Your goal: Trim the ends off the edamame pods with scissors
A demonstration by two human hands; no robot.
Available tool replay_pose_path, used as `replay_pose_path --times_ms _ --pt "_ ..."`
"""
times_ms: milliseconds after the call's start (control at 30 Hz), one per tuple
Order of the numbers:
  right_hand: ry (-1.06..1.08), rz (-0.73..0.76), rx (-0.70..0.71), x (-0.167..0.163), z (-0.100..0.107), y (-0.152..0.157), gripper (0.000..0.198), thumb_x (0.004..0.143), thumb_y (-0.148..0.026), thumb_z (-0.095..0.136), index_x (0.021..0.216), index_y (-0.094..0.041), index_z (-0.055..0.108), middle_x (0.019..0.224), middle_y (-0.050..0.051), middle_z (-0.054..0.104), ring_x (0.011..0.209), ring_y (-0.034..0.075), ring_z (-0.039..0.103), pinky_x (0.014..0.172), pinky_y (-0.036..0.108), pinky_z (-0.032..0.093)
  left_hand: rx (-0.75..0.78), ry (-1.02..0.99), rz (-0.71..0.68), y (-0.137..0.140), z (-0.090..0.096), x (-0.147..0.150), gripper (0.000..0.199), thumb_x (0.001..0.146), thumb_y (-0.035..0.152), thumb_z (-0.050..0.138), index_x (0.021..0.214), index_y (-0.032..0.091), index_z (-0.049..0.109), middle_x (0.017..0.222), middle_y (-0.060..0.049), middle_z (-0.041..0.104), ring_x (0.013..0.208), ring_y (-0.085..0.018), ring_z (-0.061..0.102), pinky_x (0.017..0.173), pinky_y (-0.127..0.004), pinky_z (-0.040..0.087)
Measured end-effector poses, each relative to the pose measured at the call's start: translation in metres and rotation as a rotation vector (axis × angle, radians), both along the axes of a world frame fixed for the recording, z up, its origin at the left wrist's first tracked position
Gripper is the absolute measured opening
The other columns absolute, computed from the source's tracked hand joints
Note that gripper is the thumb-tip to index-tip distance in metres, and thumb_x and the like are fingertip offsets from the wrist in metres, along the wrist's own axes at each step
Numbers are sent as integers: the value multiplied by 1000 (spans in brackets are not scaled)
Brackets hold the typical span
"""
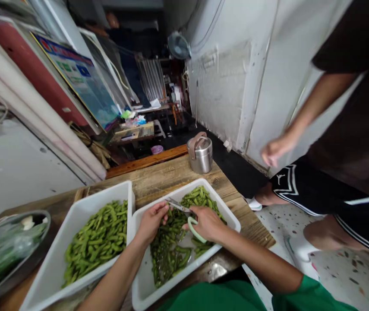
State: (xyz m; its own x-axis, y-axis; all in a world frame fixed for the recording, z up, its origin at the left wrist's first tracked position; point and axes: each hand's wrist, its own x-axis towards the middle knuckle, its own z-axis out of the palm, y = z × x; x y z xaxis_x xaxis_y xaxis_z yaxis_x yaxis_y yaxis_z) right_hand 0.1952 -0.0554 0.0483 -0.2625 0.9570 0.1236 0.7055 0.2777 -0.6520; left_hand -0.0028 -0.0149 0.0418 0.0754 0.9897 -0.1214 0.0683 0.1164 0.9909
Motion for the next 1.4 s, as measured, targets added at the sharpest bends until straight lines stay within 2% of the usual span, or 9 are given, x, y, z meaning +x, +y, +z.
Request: replay_pose_path --times_ms 200,533,600,733,867,933,1033,1267,1400 --pt "-33 54 -48 3 1 2 45 67 -52 59 96 -17 61 67 2 57 57 13 49 53 22 33 -19 -30 -12 0 3 3 35 59 43 66 73 11 60 53 3 49 47 -6 42 45 -18 34" --pt "8 120 -110 7 1 2 43 68 -53 56 87 -14 62 58 -1 51 51 10 41 49 20 29 -31 -18 -91 -3 0 2 29 60 38 66 71 12 62 53 2 51 46 -6 42 46 -19 33" --pt "12 153 -178 13 1 3 42 67 -53 57 79 -13 64 58 0 51 52 9 41 49 19 28 -107 -8 -129 -3 -3 2 26 60 35 66 68 11 62 53 1 53 45 -5 42 45 -18 32" --pt "37 272 -371 23 3 10 44 65 -55 57 64 -11 62 52 -2 46 50 8 38 46 19 27 -396 -34 -219 -3 -8 2 22 56 28 70 65 9 62 55 -1 56 43 -4 43 42 -17 32" --pt "87 296 -530 25 4 15 45 64 -56 56 62 -12 60 47 -2 47 43 7 38 42 19 27 -552 -69 -174 0 -9 3 21 54 21 72 67 9 61 57 -2 57 43 -3 43 37 -14 27" --pt "122 281 -572 24 2 17 45 64 -56 55 63 -12 60 46 -3 47 40 7 37 40 19 27 -583 -78 -130 2 -7 2 22 54 19 72 68 9 60 52 1 53 40 -2 39 35 -13 23" --pt "166 268 -545 24 -1 17 42 61 -53 59 63 -11 60 45 -3 46 41 6 37 39 18 26 -624 -120 -131 3 -3 0 23 54 19 73 70 10 58 47 5 45 38 -1 36 33 -11 20" --pt "221 278 -552 26 -6 17 41 61 -51 62 60 -11 57 45 -3 47 39 5 37 37 17 27 -683 -166 -221 5 0 -4 16 60 13 70 70 9 57 49 3 47 39 -1 39 31 -9 21" --pt "376 241 -629 25 -2 16 40 66 -53 59 71 -13 53 52 -3 50 37 5 40 33 16 29 -613 -314 -81 8 2 -6 8 69 10 63 66 9 55 53 0 51 40 -1 43 33 -8 29"
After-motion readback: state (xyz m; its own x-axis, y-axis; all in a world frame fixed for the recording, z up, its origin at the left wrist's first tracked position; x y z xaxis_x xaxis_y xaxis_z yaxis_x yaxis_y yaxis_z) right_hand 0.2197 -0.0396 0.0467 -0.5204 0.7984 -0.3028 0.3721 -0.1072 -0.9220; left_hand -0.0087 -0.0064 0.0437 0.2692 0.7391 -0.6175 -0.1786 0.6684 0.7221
